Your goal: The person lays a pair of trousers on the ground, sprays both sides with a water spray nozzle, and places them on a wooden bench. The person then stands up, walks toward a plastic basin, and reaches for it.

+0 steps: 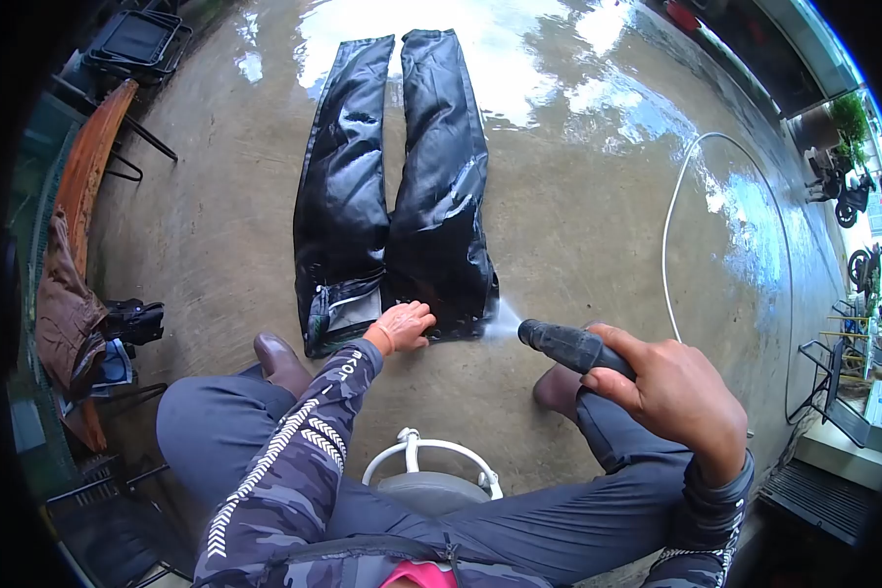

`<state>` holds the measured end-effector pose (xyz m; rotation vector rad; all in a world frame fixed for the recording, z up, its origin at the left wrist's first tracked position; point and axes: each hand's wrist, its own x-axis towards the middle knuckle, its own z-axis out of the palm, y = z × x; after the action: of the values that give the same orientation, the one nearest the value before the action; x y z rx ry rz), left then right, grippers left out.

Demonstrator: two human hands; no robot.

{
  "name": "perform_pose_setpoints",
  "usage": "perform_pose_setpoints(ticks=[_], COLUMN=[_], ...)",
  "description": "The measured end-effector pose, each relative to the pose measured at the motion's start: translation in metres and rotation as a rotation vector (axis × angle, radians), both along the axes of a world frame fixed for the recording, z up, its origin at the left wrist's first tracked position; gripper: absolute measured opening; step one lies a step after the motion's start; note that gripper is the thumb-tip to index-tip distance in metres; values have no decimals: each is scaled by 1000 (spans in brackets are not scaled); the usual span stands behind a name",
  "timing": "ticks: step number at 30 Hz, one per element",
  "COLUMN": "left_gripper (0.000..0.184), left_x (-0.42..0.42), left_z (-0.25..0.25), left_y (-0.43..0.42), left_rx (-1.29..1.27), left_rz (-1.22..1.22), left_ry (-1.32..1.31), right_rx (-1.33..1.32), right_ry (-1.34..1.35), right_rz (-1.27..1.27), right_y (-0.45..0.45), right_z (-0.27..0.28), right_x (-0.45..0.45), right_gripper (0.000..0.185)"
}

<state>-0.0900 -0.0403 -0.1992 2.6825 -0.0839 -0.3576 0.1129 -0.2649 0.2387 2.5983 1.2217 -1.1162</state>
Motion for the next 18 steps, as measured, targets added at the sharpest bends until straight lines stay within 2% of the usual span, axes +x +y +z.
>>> perform_pose_setpoints(ticks=[3,7,9,11,14,15,18], left_gripper=[30,23,17,16,21,21,29], left_x=[-13,-5,12,31,71,82,108], left_z=[-3,-13,-12,-6,6,5,6], left_y=[9,8,9,11,15,18,26], left_rx=[66,92,57,-65,-126,-129,-234], left_rz=[-81,-106,3,225,505,499,710], left_ry=[-163,-131,17,-86,-7,-9,261], right_rx=[8,60,102,95,82,80,108], right_ry=[2,1,-9,-11,5,2,-1], right_rz=[12,1,-22,-84,-118,-123,-68], right_y=[-4,-13,-16,-18,-21,-21,-17], right_z=[2,0,1,7,15,16,17], right_x=[2,4,6,9,8,7,1], right_gripper=[48,50,50,50,50,50,52])
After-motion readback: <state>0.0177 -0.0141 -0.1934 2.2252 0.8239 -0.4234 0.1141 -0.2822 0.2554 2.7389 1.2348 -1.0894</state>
